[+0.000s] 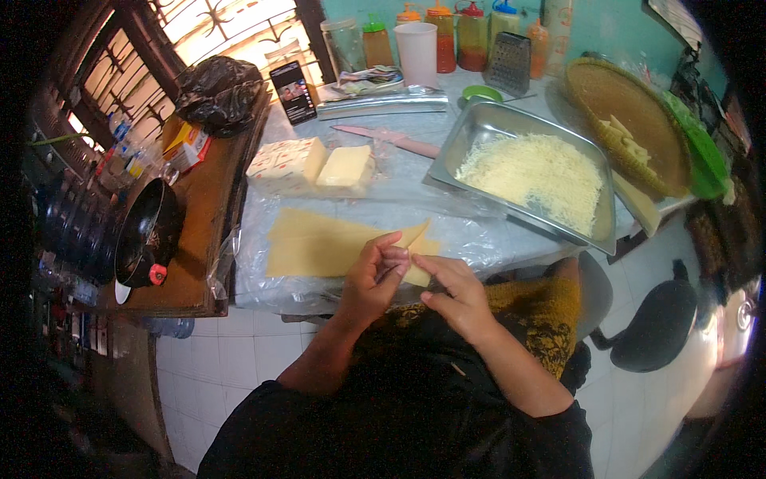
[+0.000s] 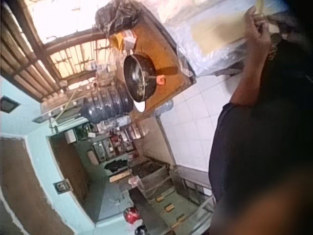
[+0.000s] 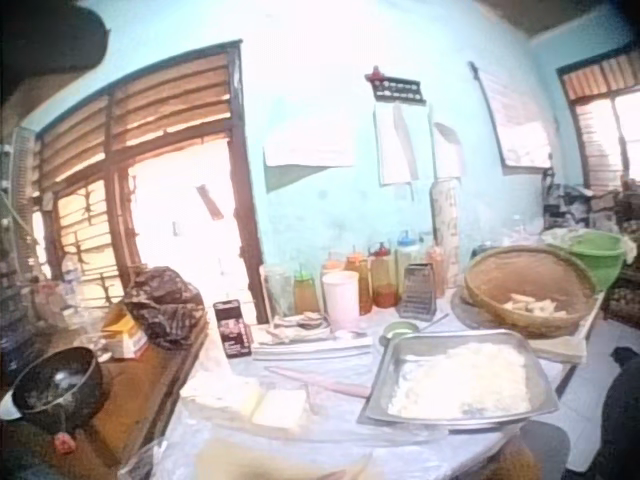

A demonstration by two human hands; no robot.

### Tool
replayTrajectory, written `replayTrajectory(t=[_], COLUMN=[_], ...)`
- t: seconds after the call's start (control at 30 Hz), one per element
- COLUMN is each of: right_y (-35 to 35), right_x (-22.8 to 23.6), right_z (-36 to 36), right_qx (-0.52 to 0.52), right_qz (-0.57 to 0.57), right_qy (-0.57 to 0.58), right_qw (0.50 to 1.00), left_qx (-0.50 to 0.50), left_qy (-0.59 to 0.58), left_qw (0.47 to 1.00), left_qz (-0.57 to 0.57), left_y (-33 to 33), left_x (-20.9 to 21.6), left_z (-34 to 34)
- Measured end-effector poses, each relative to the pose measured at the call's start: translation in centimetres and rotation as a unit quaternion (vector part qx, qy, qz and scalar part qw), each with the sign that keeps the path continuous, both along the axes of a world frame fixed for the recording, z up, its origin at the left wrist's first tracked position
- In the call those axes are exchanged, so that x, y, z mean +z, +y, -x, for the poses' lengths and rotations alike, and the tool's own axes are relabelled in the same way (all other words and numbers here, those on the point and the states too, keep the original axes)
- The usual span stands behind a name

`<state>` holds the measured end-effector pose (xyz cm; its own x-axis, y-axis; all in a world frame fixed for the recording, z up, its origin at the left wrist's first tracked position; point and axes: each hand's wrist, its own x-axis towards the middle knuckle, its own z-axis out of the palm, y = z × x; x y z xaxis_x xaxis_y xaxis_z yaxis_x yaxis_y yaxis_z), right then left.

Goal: The person repeatedly scoops shredded cheese onto thin square wrappers, folds them into triangles, and places the finished pieces into a woven basket. The process is continuous and repetitive, with the person handling cheese and wrappers by hand.

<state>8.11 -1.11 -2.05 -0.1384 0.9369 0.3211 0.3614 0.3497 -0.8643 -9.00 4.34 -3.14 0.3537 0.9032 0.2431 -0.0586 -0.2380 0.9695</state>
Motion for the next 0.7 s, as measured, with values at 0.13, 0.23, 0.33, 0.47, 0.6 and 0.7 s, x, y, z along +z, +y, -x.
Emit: replayTrajectory(t=[0.13, 0.23, 0.33, 0.47, 0.6, 0.7], right_y=[0.1, 0.2, 0.2, 0.2, -0.3, -0.8], right_x=[0.0, -0.2, -0.3, -0.4, 0.0, 0.4], right_z=[0.2, 0.1, 0.1, 0.0, 0.0, -0.1], right_qx=[0.001, 0.001, -0.003, -0.012, -0.041, -0.056], right_qz=[0.001, 0.016, 0.03, -0.006, -0.025, -0.024], right_qy=[0.018, 0.032, 0.043, 0.025, 0.012, 0.024], right_qw=[1.0, 0.999, 0.999, 1.0, 0.999, 0.998], left_qx=[0.0, -0.005, -0.011, -0.005, 0.077, 0.199], left_qy=[-0.004, -0.011, 0.004, 0.028, 0.155, 0.249], left_qw=[1.0, 1.0, 1.0, 0.999, 0.961, 0.906], left_qz=[0.0, -0.013, -0.024, -0.044, -0.216, -0.278], left_y=[0.2, 0.2, 0.2, 0.1, 0.1, 1.1], left_x=[-0.1, -0.1, 0.1, 0.7, 1.8, 2.8], left_z=[0.0, 0.1, 0.0, 0.0, 3.3, 8.1])
